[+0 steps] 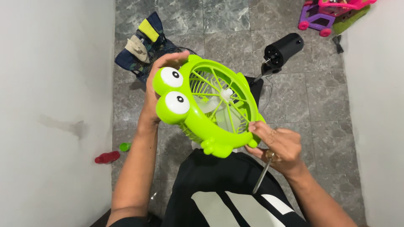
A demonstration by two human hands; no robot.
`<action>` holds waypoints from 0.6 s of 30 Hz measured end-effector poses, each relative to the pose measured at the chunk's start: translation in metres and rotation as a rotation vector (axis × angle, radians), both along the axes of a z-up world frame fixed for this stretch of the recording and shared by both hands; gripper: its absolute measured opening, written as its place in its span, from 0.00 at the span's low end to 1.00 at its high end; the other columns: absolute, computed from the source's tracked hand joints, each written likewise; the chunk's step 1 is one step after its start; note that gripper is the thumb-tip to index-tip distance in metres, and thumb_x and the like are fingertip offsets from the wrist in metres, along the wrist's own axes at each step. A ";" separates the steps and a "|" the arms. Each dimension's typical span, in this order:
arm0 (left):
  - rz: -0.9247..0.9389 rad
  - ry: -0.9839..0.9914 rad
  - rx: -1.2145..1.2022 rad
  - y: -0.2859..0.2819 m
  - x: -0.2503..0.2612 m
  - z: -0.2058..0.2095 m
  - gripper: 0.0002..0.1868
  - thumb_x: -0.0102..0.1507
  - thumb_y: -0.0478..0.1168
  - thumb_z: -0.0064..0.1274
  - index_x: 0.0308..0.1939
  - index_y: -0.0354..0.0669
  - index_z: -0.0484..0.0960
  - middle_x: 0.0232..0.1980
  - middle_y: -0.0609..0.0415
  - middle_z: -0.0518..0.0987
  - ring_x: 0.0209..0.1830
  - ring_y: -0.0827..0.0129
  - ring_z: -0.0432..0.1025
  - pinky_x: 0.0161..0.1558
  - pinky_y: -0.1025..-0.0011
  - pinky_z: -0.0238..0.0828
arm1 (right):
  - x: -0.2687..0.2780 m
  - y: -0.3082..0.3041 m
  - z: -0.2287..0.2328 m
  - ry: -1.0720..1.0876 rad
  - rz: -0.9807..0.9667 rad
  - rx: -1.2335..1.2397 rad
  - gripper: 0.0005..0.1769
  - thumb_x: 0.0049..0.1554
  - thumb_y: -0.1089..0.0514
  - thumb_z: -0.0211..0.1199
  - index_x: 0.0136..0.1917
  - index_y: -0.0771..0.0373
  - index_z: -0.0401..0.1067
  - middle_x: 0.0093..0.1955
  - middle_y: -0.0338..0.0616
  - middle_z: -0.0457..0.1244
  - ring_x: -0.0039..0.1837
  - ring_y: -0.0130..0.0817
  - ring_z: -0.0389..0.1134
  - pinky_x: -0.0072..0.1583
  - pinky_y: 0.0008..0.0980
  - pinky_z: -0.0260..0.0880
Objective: The person disassembles a green frog-shaped fan using a screwdriver, removes the front grille and fan blade, then reassembles the fan by securing the grille with screws.
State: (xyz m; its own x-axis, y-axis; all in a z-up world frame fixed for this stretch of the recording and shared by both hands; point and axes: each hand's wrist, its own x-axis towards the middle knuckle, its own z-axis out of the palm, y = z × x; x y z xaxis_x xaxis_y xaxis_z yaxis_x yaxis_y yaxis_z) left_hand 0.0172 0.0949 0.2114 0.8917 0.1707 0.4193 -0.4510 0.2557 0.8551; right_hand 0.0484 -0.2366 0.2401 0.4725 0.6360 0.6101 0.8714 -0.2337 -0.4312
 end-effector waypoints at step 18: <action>-0.524 0.369 -0.320 0.040 0.015 -0.005 0.57 0.59 0.79 0.52 0.70 0.28 0.73 0.65 0.37 0.74 0.68 0.51 0.71 0.71 0.54 0.69 | -0.005 -0.057 -0.067 1.075 0.159 0.354 0.41 0.55 0.46 0.74 0.70 0.76 0.66 0.59 0.51 0.71 0.58 0.33 0.75 0.62 0.32 0.74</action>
State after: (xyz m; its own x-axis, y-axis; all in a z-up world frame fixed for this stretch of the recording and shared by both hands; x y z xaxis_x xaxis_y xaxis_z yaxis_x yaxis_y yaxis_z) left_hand 0.0317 0.1347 0.2060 0.9642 -0.2544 0.0751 0.1040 0.6232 0.7751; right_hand 0.0435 -0.2934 0.1734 0.7884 0.6077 0.0959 0.0207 0.1296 -0.9913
